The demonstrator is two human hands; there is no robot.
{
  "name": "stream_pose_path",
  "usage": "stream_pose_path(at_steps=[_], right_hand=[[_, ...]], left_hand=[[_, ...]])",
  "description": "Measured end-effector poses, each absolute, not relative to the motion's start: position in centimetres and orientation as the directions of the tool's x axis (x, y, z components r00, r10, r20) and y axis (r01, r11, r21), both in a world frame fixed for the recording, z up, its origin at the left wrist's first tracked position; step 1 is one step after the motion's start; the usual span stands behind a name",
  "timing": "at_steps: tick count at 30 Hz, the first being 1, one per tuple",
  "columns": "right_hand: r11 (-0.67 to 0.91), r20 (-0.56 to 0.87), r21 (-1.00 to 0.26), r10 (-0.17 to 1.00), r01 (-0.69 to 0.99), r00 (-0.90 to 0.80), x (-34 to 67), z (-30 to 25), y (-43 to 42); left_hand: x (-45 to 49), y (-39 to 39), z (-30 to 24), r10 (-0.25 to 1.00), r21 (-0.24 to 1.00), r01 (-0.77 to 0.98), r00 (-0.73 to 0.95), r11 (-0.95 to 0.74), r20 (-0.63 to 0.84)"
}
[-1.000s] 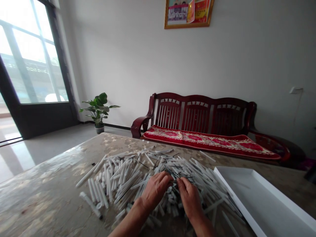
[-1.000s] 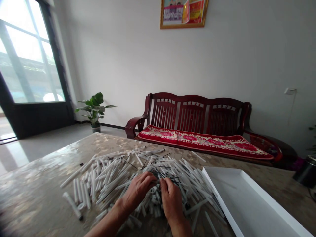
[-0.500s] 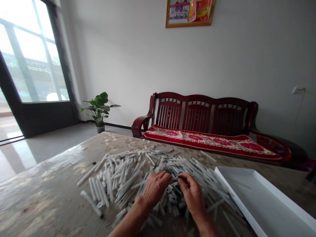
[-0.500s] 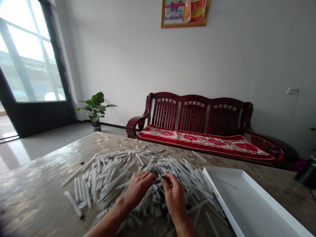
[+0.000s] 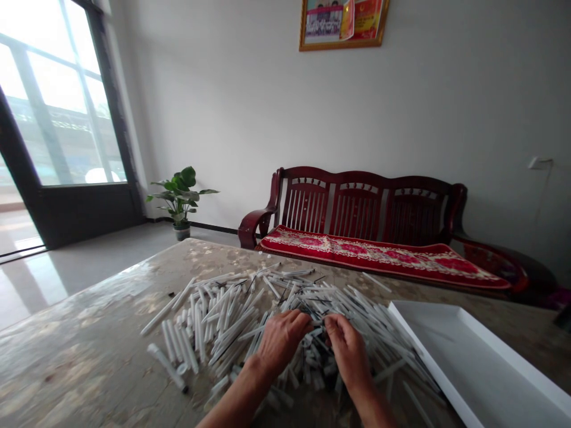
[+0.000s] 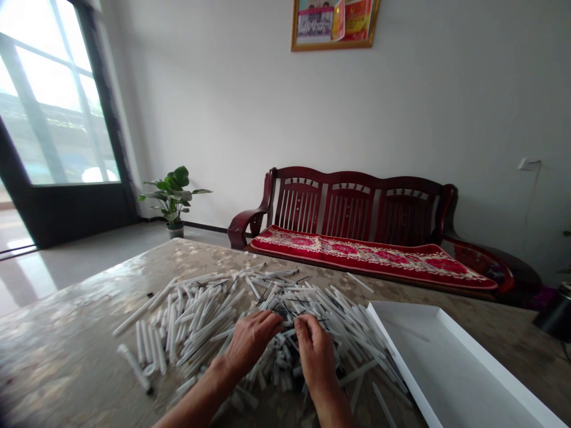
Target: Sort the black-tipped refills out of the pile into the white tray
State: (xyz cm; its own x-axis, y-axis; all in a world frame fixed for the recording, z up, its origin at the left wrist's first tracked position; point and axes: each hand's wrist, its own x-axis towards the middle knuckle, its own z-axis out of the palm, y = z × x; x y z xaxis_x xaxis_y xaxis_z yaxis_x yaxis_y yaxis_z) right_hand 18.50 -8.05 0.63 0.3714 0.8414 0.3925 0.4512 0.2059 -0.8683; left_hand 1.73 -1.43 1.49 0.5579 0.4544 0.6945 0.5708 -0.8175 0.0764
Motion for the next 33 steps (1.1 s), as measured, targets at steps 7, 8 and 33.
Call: stream_pose_path(at_steps=[7, 8, 33], right_hand=[[0.302, 0.493, -0.825, 0.799, 0.478, 0.345, 18.41, 0.9, -8.0], [0.307, 0.497, -0.826, 0.792, 0.472, 0.355, 18.35, 0.93, -7.98], [0.229, 0.326, -0.936, 0.853, 0.269, 0.407, 18.38, 0.42, -7.72]], left_hand=[[1.9, -1.44, 1.32, 0.461, 0.083, 0.576, 0.549, -0.813, 0.697], [1.9, -1.43, 1.32, 0.464, 0.087, 0.579, 0.545, -0.811, 0.698], [2.24, -1.55, 1.78, 0.694, 0.363, 0.594, 0.572, -0.718, 0.437]])
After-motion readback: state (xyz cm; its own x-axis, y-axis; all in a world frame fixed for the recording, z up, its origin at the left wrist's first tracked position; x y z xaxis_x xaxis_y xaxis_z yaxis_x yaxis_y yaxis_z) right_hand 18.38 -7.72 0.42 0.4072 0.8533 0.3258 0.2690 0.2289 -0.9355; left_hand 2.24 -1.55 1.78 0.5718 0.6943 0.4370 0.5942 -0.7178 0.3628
